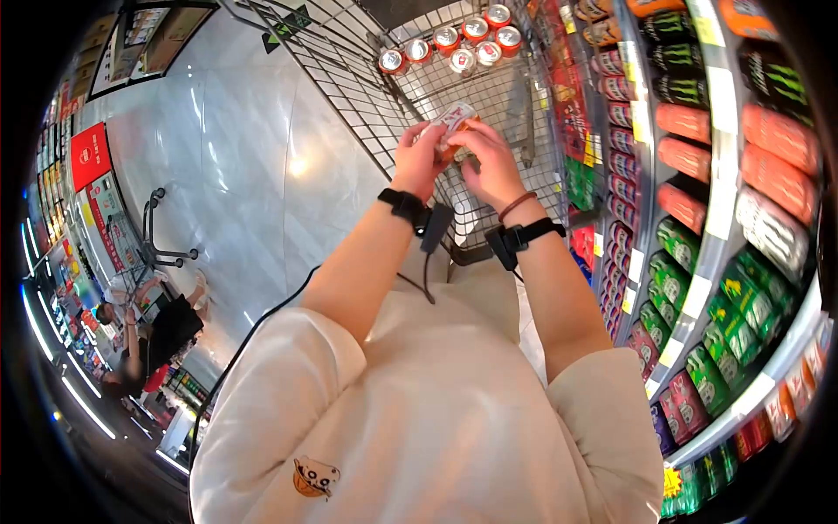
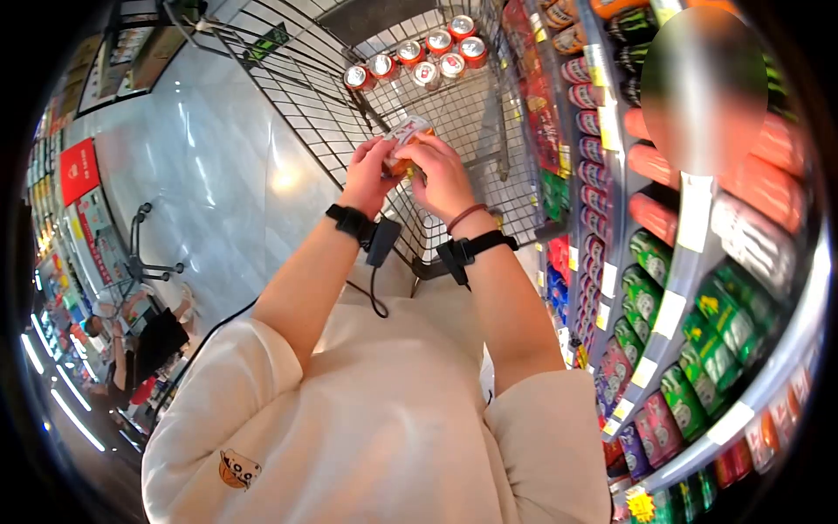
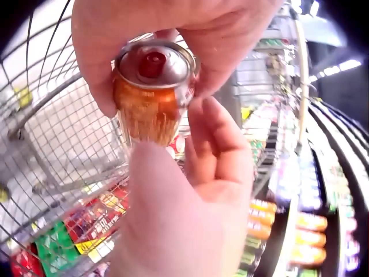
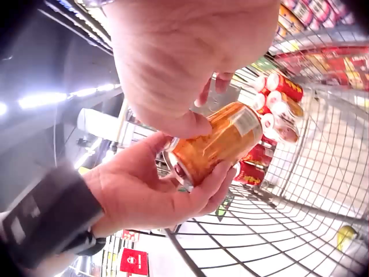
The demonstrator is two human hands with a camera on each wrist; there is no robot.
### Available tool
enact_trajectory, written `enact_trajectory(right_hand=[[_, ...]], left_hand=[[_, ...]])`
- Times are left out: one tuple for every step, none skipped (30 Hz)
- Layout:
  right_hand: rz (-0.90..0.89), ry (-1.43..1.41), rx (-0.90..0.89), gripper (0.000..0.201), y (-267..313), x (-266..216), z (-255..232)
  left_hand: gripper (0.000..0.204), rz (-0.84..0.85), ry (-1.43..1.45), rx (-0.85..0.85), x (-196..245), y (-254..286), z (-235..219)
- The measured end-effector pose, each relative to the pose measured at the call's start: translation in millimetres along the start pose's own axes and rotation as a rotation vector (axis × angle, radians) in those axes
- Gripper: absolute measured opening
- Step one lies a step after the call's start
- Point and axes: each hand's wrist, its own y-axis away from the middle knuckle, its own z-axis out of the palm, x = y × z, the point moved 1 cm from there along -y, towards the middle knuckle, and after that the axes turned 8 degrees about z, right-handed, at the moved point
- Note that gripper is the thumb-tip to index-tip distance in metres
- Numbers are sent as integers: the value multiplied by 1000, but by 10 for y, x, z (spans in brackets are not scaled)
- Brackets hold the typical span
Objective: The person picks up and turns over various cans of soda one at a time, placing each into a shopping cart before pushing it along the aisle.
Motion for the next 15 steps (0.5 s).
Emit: enact_trajectory(right_hand=[[-11, 10, 9, 52, 93, -162, -194], [-56, 64, 40, 53, 185, -311, -387], [-110, 108, 58, 55, 341, -451, -569], [-98, 169, 24, 59, 430, -549, -725], [-122, 149, 68, 61, 524, -676, -866], [-147, 128, 113, 63, 624, -812, -1000], [-112, 91, 169, 66, 730, -955, -1133], [7, -11, 174, 64, 863, -1040, -1243], [112, -232, 136, 64, 980, -1117, -1367], [215, -458, 88, 63, 1130, -1189, -1507], [156, -590, 59, 66, 1225, -1315, -1666], [238, -916, 50, 62, 1319, -1533, -1811], [164, -848, 98, 60, 1378, -1601, -1955], [92, -781, 146, 58, 1426, -1654, -2091], [82, -930, 140, 58, 1471, -1755, -2203]], left_hand=[[32, 74, -75, -61, 52, 182, -19], [34, 150, -148, -122, 105, 358, -35], [38, 230, -183, -219, 160, 692, -53], [39, 294, -193, -286, 242, 920, 6], [39, 339, -222, -349, 360, 1227, 84], [40, 385, -253, -412, 445, 1504, 146], [43, 524, -346, -430, 435, 1662, 169], [48, 559, -201, -531, 489, 1884, 234], [52, 644, -221, -600, 563, 2096, 288], [57, 729, -243, -663, 618, 2346, 345], [58, 886, -360, -726, 705, 2558, 424], [60, 1047, -478, -784, 781, 2763, 501], [68, 1122, -518, -863, 858, 2963, 566], [78, 1205, -522, -944, 907, 3139, 624], [82, 1304, -560, -942, 966, 3356, 698]])
